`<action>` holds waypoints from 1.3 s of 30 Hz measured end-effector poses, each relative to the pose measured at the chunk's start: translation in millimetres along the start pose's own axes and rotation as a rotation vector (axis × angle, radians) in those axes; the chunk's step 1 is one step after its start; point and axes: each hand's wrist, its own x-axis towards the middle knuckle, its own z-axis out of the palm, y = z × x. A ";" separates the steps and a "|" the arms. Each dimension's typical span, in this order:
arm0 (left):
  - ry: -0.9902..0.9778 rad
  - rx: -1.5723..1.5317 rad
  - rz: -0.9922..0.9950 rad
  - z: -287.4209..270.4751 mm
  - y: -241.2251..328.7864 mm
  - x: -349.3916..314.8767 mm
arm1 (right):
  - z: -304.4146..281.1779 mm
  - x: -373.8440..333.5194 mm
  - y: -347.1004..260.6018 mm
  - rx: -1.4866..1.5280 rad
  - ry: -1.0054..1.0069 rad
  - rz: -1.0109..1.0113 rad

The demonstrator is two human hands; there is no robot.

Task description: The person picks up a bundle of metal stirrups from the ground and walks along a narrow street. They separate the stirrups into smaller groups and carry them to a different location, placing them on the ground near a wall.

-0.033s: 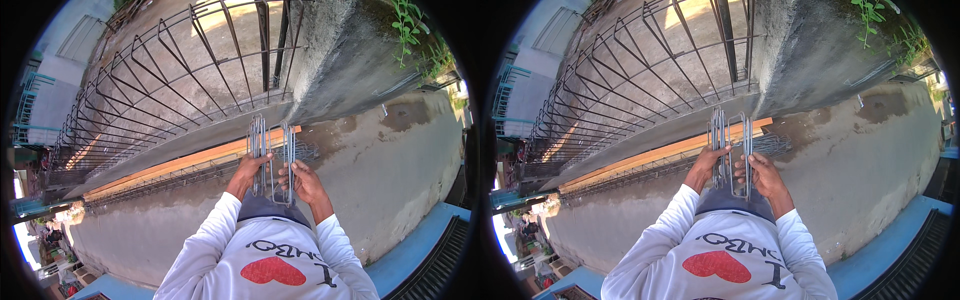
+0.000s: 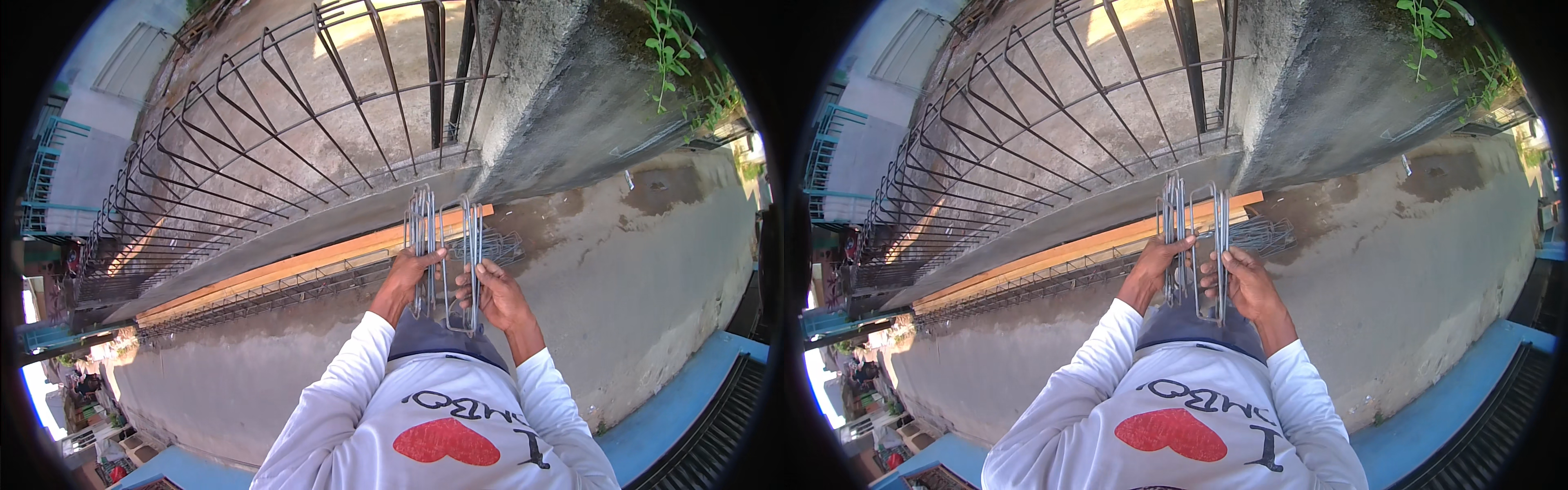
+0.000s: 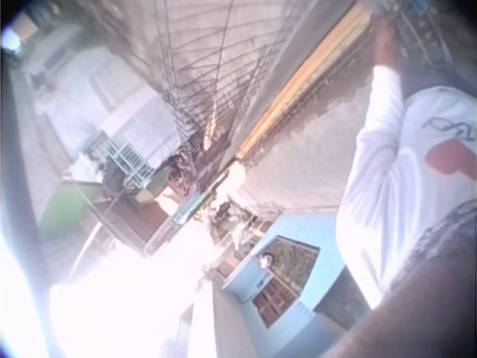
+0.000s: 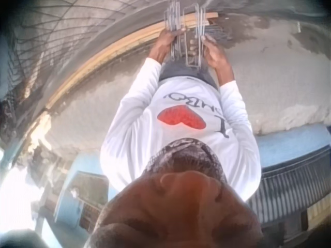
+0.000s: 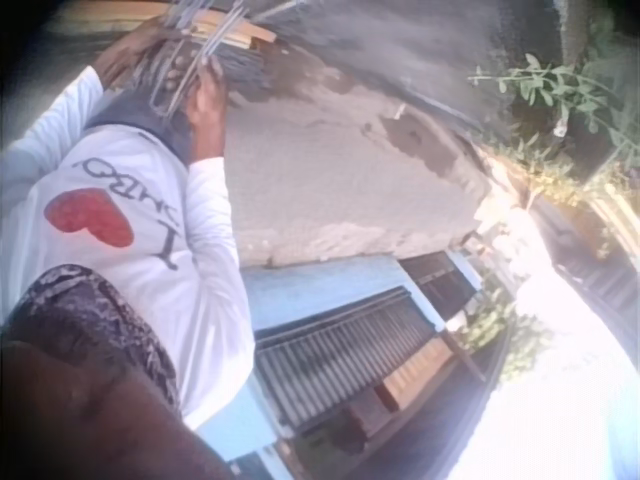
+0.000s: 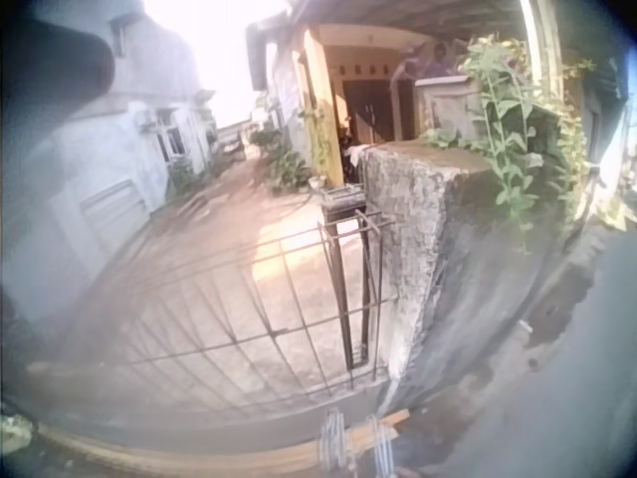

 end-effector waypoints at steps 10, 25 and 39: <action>0.102 -0.170 -0.075 -54.8 8.9 3.8 | 18.8 40.9 -7.4 0.030 0.099 -0.073; 0.097 -0.203 -0.010 -98.1 18.6 -11.5 | 39.9 67.8 2.4 -0.027 0.196 -0.109; 0.187 -0.206 0.005 -75.5 15.9 -29.4 | 17.3 80.2 3.3 -0.092 0.158 0.015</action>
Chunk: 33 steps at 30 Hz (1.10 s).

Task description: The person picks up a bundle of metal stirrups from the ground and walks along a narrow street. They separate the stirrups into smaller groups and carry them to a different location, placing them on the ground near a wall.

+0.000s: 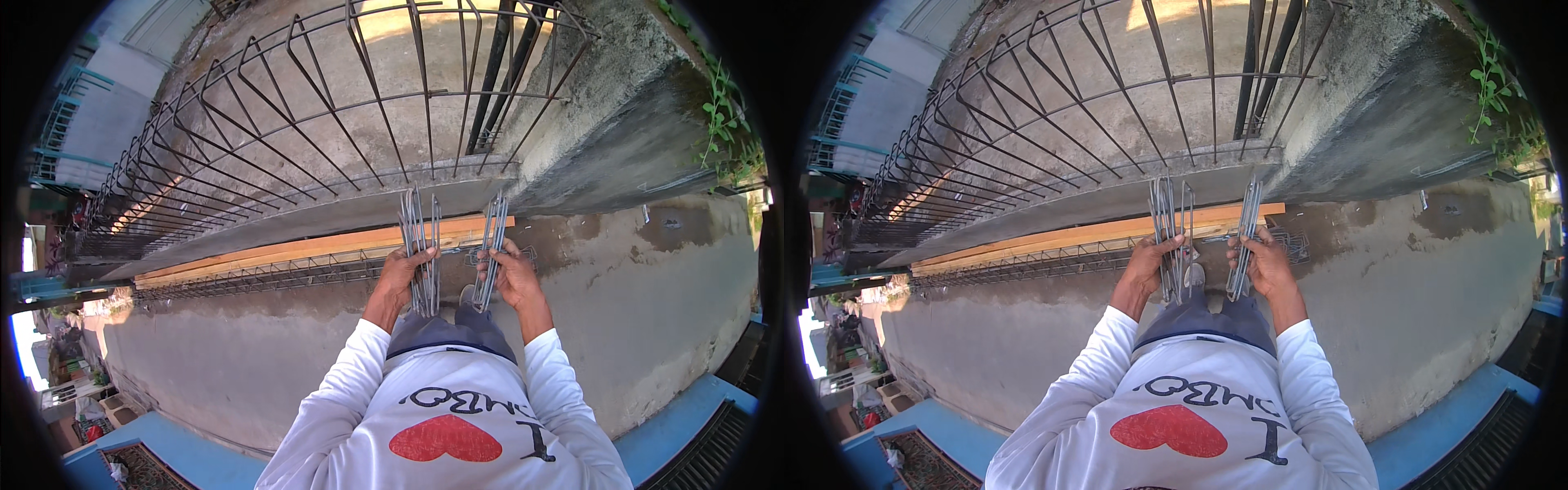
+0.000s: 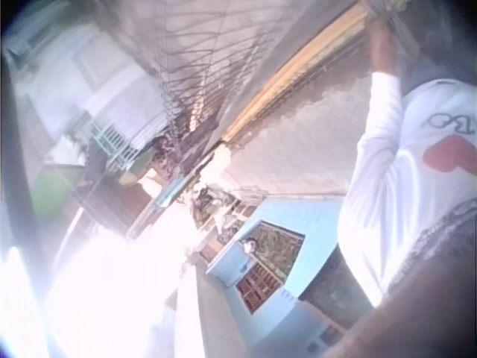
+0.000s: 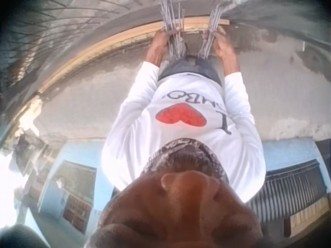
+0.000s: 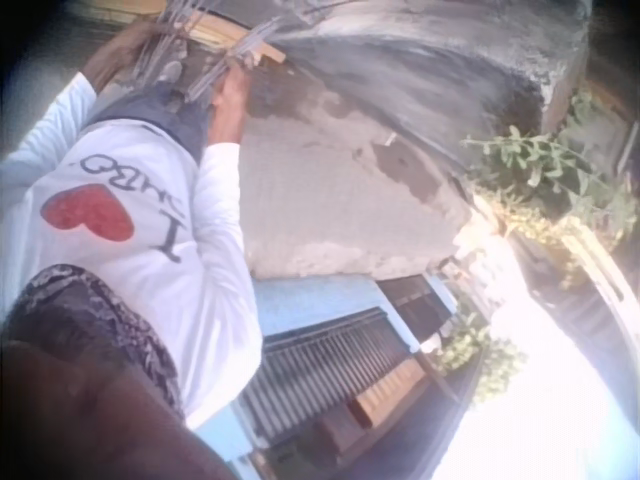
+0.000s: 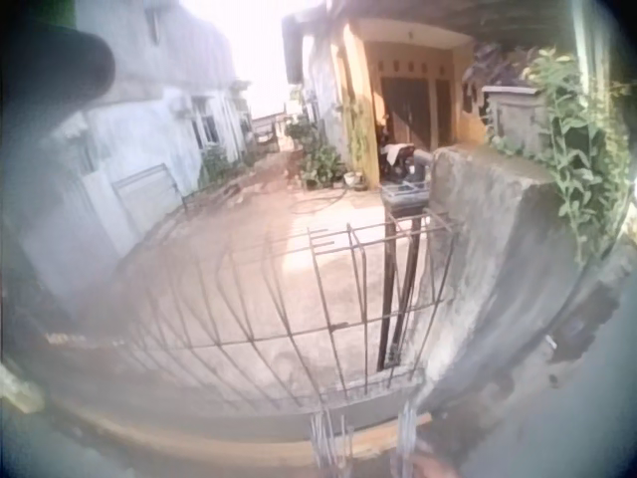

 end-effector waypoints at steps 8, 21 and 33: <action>-0.054 -0.006 0.008 11.4 -5.9 -17.3 | -15.1 8.3 -32.5 -0.262 0.063 -0.045; -0.181 -0.155 -0.189 34.4 -24.9 -48.4 | -14.8 5.4 -54.7 -0.442 -0.116 -0.099; -0.322 -0.387 0.301 -50.4 -105.0 -67.8 | -25.7 -8.9 -48.3 -0.499 -0.117 -0.099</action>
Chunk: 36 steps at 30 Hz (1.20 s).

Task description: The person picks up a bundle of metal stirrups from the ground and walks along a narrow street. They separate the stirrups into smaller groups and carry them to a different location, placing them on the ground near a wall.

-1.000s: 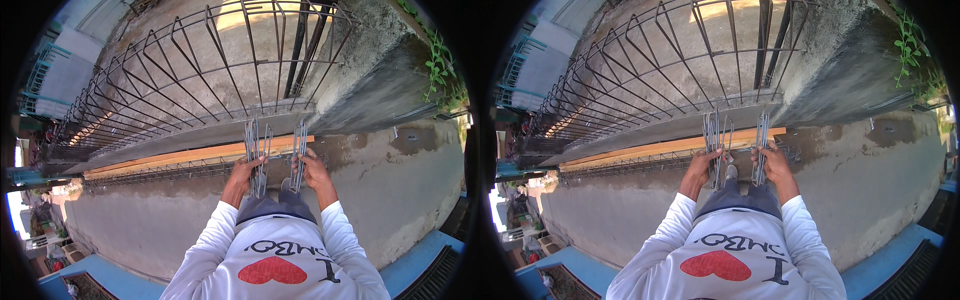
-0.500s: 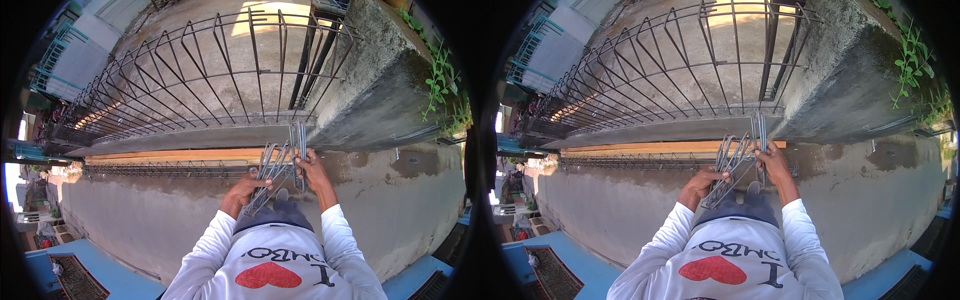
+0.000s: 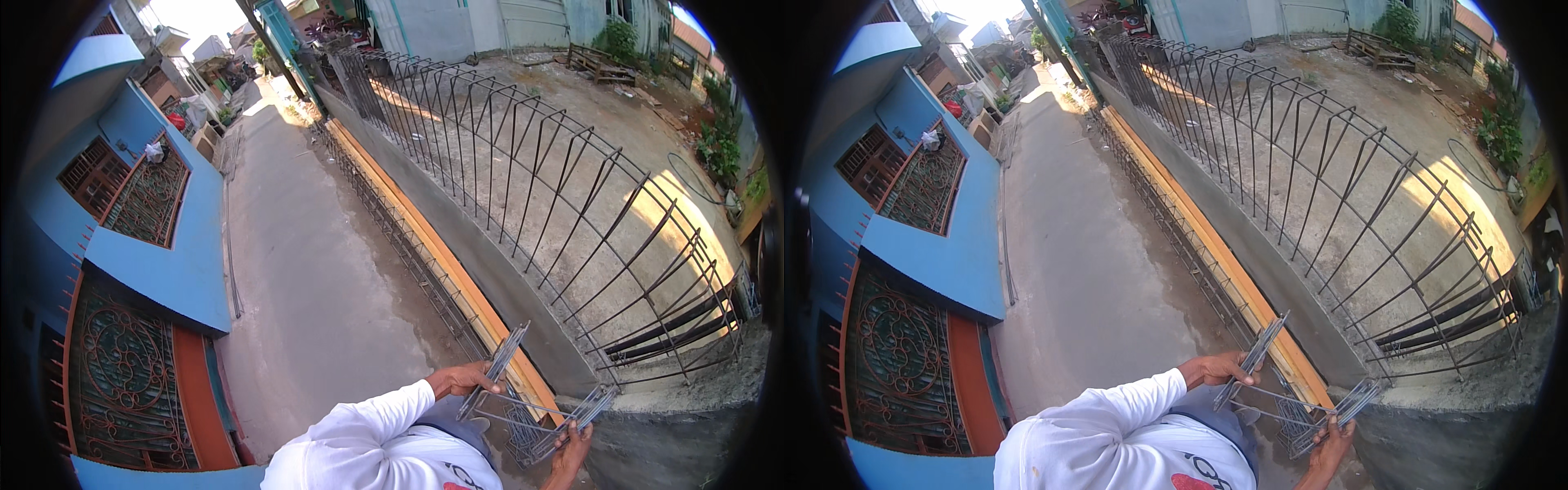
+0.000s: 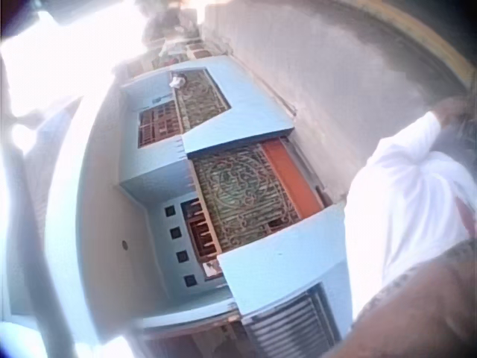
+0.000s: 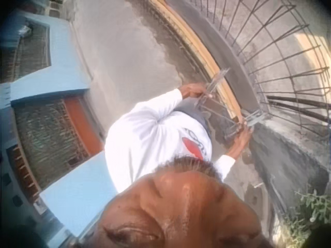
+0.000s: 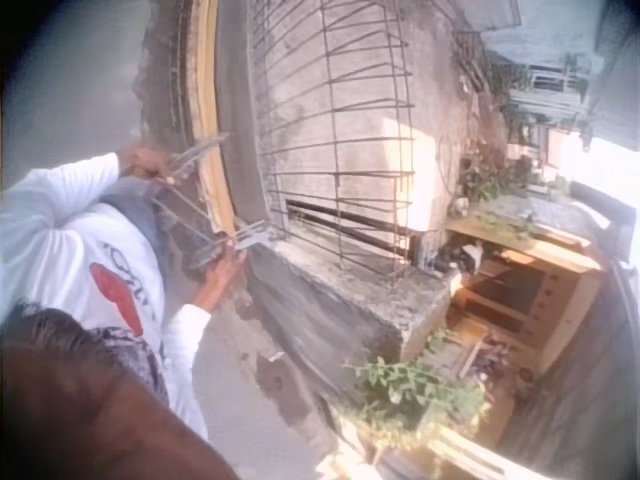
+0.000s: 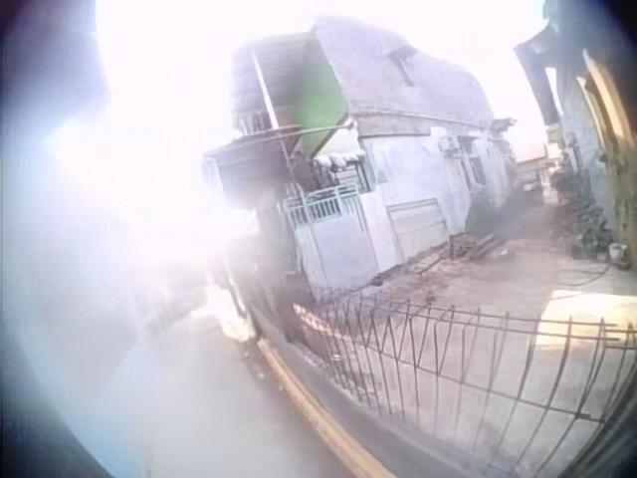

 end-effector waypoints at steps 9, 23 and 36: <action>0.827 -0.413 0.416 -39.3 -27.0 -10.2 | 41.5 -58.0 -61.1 -0.420 -0.296 0.126; 0.796 -0.246 0.106 -8.2 -35.9 -22.7 | 61.7 -28.6 2.6 -0.318 -0.383 0.128; 0.779 -0.237 0.067 -32.8 -59.2 22.4 | 64.3 -50.2 35.6 -0.233 -0.442 0.346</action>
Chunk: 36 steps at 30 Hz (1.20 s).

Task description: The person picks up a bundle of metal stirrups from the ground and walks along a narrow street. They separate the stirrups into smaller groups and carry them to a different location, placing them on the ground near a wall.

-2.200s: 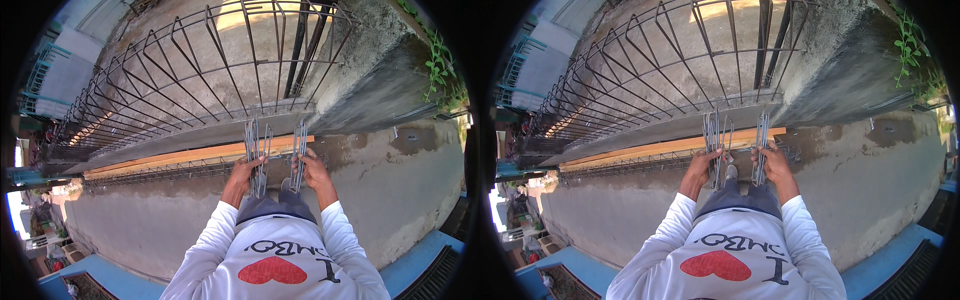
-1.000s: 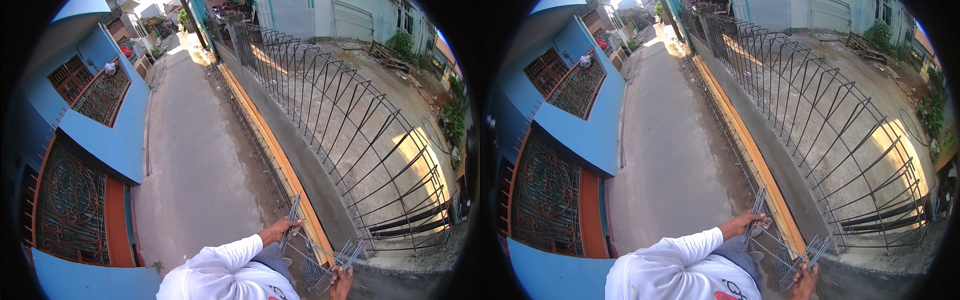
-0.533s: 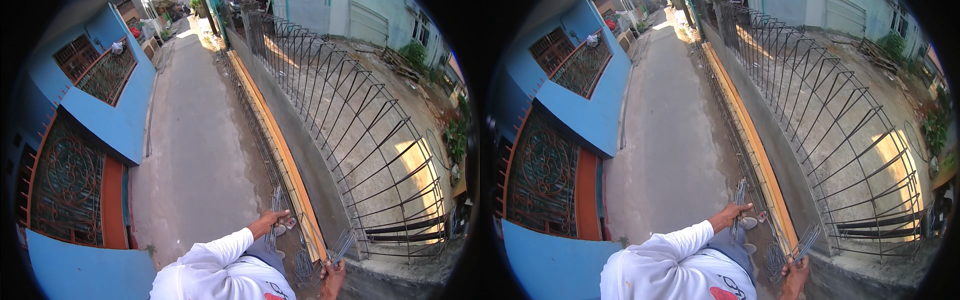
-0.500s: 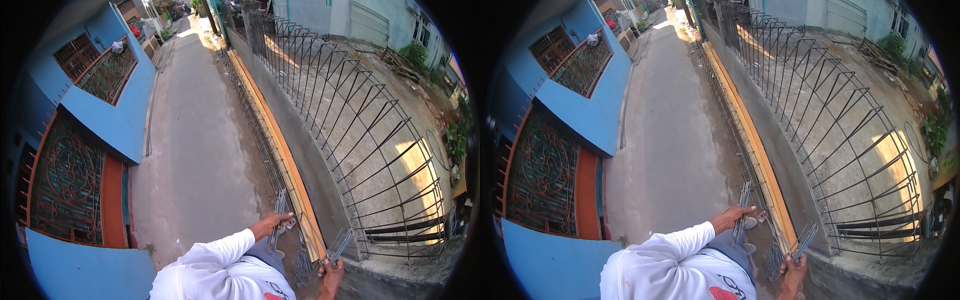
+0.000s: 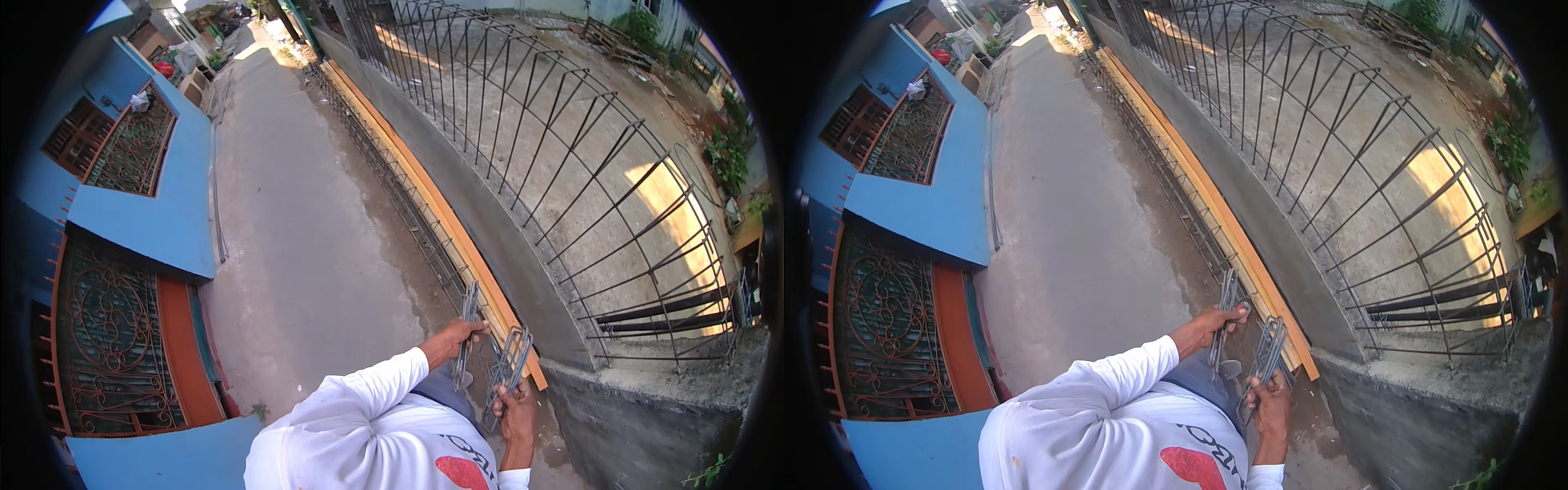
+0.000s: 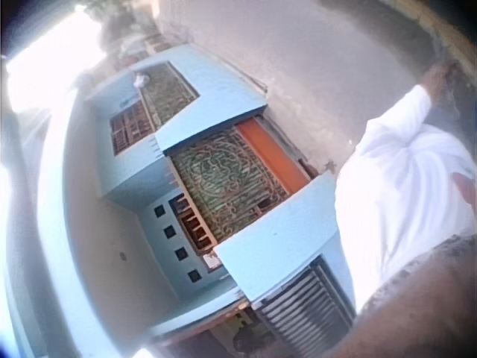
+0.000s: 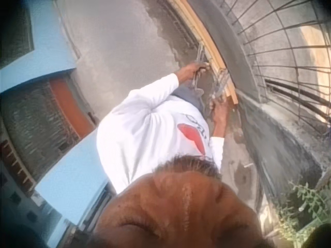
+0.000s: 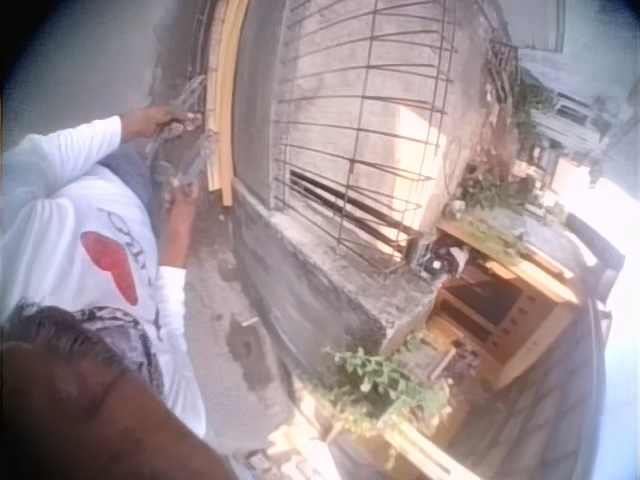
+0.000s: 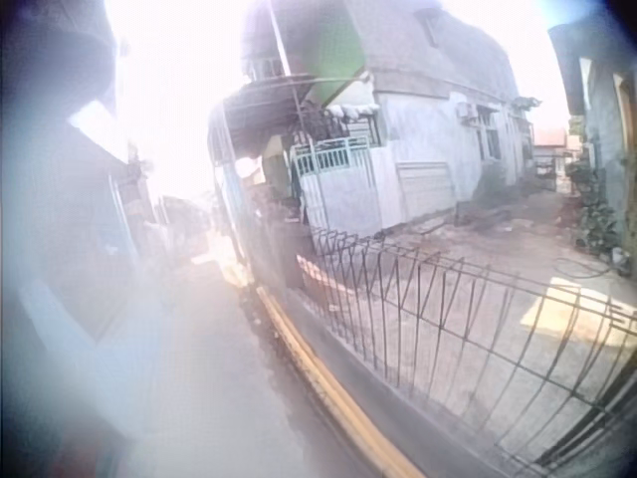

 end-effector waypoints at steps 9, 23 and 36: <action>0.019 0.133 -0.111 13.1 0.4 -27.3 | -12.9 7.6 -8.6 -0.048 0.022 -0.044; -0.026 0.168 -0.055 33.5 -16.5 -23.8 | 4.4 -7.1 8.2 -0.105 0.004 -0.034; -0.038 0.249 -0.017 66.6 -13.5 -66.5 | -14.3 52.3 25.8 0.100 0.224 -0.082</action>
